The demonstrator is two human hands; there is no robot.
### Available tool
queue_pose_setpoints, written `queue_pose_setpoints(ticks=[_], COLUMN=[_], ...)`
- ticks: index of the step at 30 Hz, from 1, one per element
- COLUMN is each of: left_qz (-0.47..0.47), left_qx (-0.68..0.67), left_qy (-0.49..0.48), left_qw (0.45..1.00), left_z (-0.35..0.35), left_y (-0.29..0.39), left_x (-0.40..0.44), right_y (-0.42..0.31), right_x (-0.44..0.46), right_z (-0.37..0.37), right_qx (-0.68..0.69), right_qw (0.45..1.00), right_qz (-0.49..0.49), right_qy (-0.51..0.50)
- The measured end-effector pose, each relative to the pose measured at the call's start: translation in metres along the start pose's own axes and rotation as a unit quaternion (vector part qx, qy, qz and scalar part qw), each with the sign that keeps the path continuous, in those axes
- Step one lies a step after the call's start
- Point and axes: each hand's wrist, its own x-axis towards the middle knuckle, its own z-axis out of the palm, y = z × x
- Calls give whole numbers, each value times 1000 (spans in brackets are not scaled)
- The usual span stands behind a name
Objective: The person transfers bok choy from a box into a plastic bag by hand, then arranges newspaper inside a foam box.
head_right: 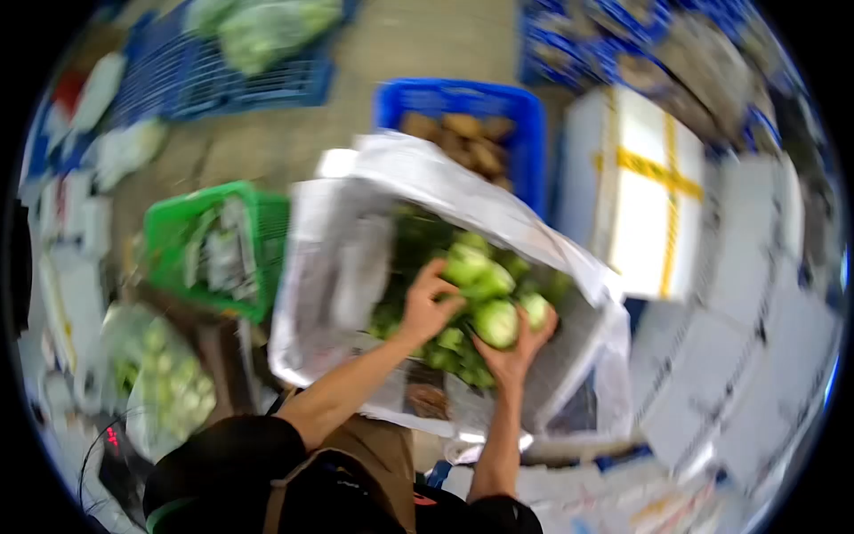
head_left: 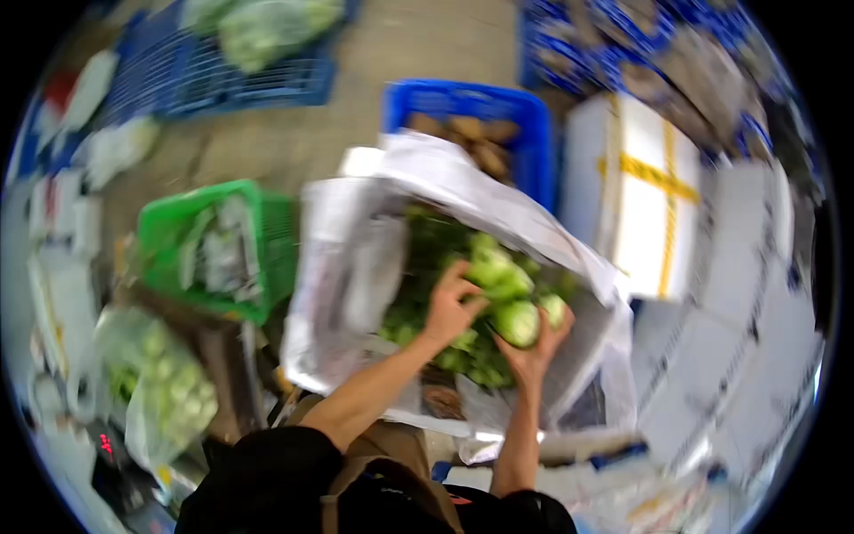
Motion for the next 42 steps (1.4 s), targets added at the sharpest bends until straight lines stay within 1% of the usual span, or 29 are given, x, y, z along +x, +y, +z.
queue_pose_setpoints(ticks=[1,2,3,4,5,6,7,8,9,10,11,15,17,19,20,22,23,24,25,27,29,32,33,35,37,38,39,41,42], left_qz=[-6,38,22,40,74,80,88,92,104,116,132,162,155,110,76,21,10,-60,-48,-39,-33,-26,-21,16,62,-156,-204,-296,-331], left_qx=[17,-10,-21,-40,-60,-62,-67,-84,-96,-105,-84,0,51,0,27,-39,-178,-304,-335,-405,-425,-434,-435,-346,-226,-33,-3,63,68], left_qy=[44,7,23,26,4,22,38,50,70,88,145,341,455,550,593,651,667,659,663,674,681,685,685,710,726,753,739,701,657], left_qw=[999,999,999,998,995,995,993,991,987,984,977,926,875,828,801,758,724,685,668,616,596,585,584,614,646,638,642,646,674], left_z=[-22,-18,-55,-75,-91,-110,-132,-155,-191,-211,-246,-388,-446,-495,-523,-580,-608,-635,-658,-701,-744,-799,-817,-850,-876,-880,-884,-891,-896], left_y=[11,15,43,59,65,78,96,113,140,164,177,232,240,245,241,201,184,171,150,101,68,41,32,-11,-59,-71,-75,-78,-76], left_x=[0,-7,-3,-6,-9,-18,-22,-28,-33,-45,-59,-145,-201,-256,-282,-323,-340,-356,-370,-389,-395,-396,-391,-379,-364,-364,-363,-358,-361], right_y=[-12,-24,-44,-65,-74,-84,-104,-121,-162,-189,-231,-408,-494,-579,-619,-681,-710,-729,-741,-781,-805,-846,-855,-882,-882,-878,-847,-819,-818], right_x=[1,-9,4,7,6,4,12,20,31,39,44,32,-2,-41,-72,-126,-156,-182,-212,-257,-287,-310,-314,-321,-330,-338,-353,-361,-361], right_z=[-11,-35,-27,-28,-30,-30,-26,-26,-17,-22,-17,35,63,90,103,154,185,228,272,306,360,378,399,419,453,475,516,541,538], right_qx=[-8,-54,6,63,57,93,131,126,189,204,213,331,381,349,376,341,313,272,257,175,140,133,150,39,9,-6,-106,-48,-41], right_qw=[999,997,995,991,989,984,971,965,950,931,910,782,708,651,627,580,557,538,540,517,522,549,524,528,595,615,680,733,727], right_qz=[-44,-52,-83,-102,-115,-130,-185,-214,-221,-274,-329,-449,-474,-539,-497,-435,-431,-389,-333,-234,-211,-193,-185,-200,-386,-473,-550,-448,-444], right_qy=[-24,-18,-54,-61,-67,-80,-77,-87,-113,-126,-139,-279,-360,-406,-468,-598,-638,-696,-730,-805,-814,-802,-818,-824,-705,-631,-473,-509,-523])
